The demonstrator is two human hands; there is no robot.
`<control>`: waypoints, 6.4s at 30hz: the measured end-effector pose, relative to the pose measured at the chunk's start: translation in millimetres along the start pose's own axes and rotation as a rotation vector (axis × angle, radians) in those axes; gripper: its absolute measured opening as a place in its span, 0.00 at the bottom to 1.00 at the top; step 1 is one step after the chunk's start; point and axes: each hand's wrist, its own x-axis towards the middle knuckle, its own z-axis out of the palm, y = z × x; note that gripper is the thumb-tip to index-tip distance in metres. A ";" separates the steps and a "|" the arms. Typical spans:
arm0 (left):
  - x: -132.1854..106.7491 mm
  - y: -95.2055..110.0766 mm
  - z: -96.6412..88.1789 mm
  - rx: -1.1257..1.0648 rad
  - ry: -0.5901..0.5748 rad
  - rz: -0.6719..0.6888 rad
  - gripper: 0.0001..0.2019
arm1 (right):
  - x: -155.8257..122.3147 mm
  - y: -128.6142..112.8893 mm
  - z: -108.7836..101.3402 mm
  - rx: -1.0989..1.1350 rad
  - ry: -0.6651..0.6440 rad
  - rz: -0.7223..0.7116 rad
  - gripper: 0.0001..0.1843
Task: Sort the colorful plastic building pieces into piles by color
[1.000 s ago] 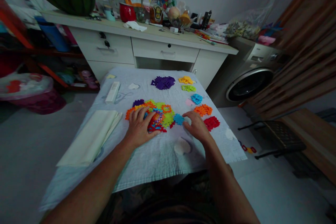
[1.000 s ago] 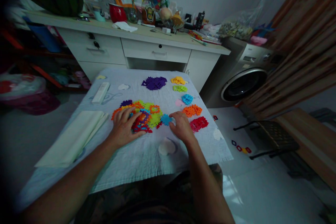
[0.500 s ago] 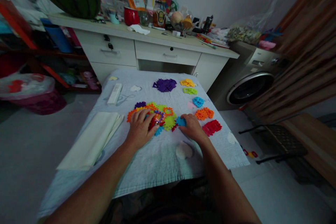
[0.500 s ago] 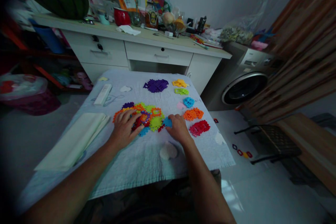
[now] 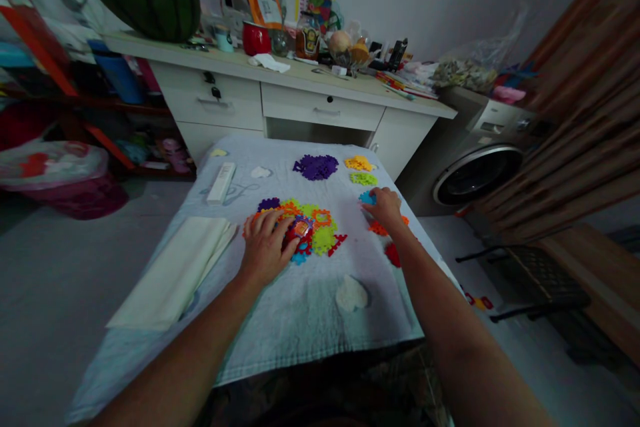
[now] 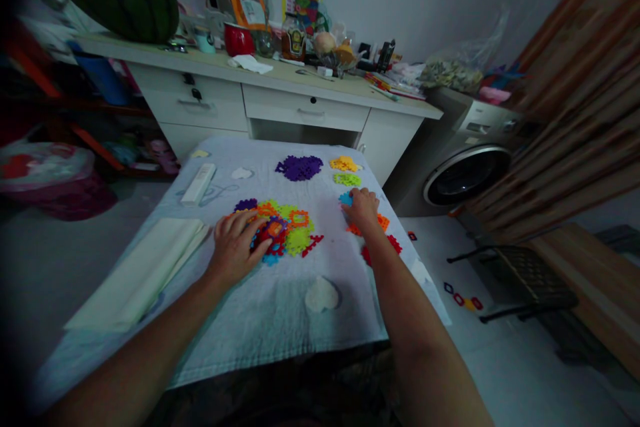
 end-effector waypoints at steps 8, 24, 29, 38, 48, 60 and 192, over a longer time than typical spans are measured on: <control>0.2 -2.8 1.5 -0.001 0.021 0.010 0.19 | 12.6 -10.0 15.7 -0.136 0.012 0.087 0.21; 0.7 -6.7 2.7 0.024 0.021 -0.041 0.21 | -35.5 -77.6 36.4 0.299 -0.193 -0.558 0.18; 1.2 -8.8 4.0 0.015 0.010 -0.039 0.21 | -37.3 -73.5 43.0 0.356 -0.179 -0.545 0.19; 1.6 -10.7 4.1 -0.013 -0.005 -0.064 0.22 | -40.3 -74.7 55.9 0.442 -0.044 -0.496 0.09; 1.6 -12.0 5.5 -0.032 -0.006 -0.063 0.23 | -37.6 -52.4 29.9 0.486 0.182 -0.299 0.15; 1.8 -12.6 5.8 -0.038 -0.001 -0.052 0.22 | -49.1 43.7 -5.7 0.520 0.197 0.125 0.15; 1.1 -10.4 4.1 -0.334 -0.010 -0.058 0.29 | -54.3 -42.7 64.3 0.465 0.156 -0.172 0.12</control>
